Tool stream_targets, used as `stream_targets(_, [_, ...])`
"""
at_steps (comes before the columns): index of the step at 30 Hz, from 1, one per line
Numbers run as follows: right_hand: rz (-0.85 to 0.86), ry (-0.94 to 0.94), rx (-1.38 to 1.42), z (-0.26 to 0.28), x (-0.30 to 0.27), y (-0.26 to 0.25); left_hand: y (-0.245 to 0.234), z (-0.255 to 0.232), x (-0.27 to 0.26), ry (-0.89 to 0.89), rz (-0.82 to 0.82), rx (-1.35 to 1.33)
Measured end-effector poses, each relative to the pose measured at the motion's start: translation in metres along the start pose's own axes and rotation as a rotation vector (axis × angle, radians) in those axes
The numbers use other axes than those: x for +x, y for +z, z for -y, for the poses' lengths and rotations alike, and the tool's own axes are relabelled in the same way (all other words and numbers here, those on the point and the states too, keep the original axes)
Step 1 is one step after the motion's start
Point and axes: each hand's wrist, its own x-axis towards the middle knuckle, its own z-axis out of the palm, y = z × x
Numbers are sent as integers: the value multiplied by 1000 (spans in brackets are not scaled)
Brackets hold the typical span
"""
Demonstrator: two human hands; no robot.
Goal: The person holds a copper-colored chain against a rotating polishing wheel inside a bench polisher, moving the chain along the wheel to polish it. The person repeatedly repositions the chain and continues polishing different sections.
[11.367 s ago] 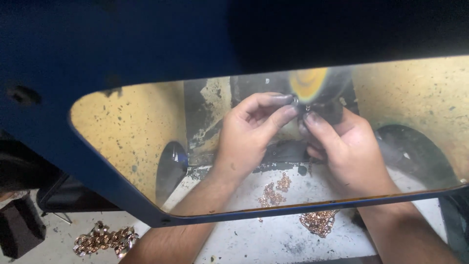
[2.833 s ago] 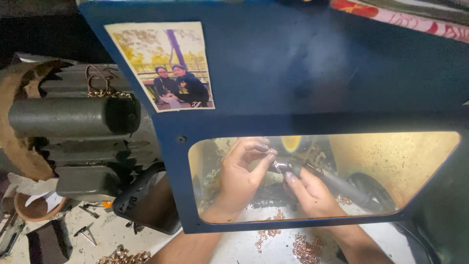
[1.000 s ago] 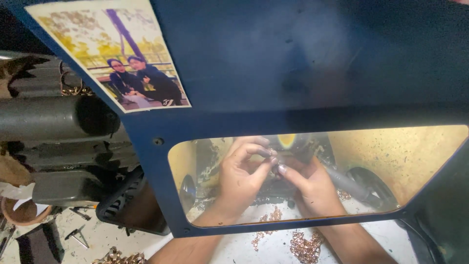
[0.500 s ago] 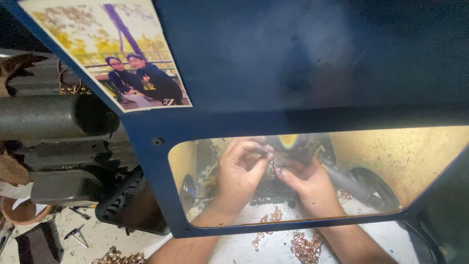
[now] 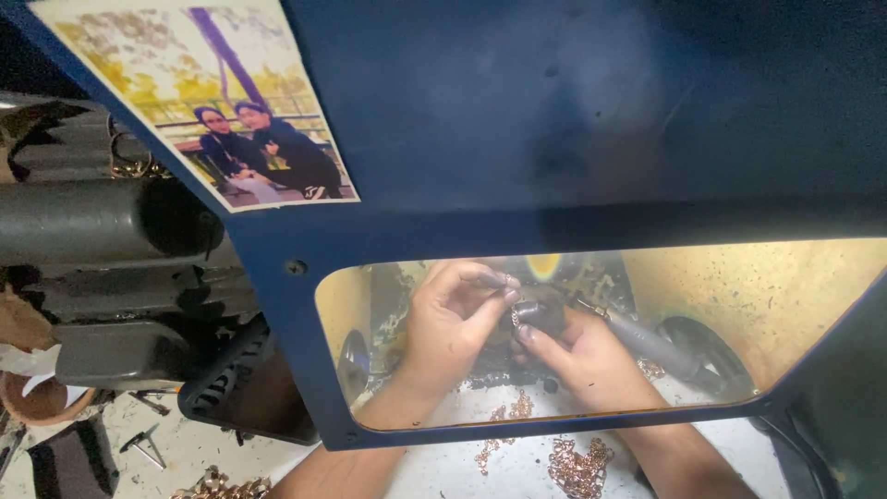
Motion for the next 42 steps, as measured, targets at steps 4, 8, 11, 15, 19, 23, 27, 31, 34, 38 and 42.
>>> stream_targets(4, [25,-39,5,-3,-1,-5,-1,1,4,-154,29,-200])
stream_targets(8, [-98,-58,97,-9,3,-4,-5,-3,9,-449,160,-218])
stream_targets(11, [-199,-68,123,-12,6,-6,-5,-4,6,-346,224,-199])
stream_targets(15, [-266,-138,233,-6,9,1,2,1,3,-298,167,-124])
stream_targets(19, [-281,-166,208,1,13,10,3,-2,6,-294,105,-160])
stream_targets(23, [-244,-236,197,-7,26,14,-8,3,10,-315,102,-148])
stream_targets(27, [-196,-281,45,-7,25,5,-16,1,15,-452,180,-227])
stream_targets(31, [-174,-165,-32,-5,17,-2,-30,-31,26,-786,363,-64])
stream_targets(34, [-130,-69,-114,-1,15,-3,-24,-28,24,-844,378,21])
stream_targets(38, [-94,-82,-204,-1,14,-1,-17,-5,18,-820,221,-251])
stream_targets(42, [-13,-101,-161,7,10,3,-22,-11,24,-770,106,-20])
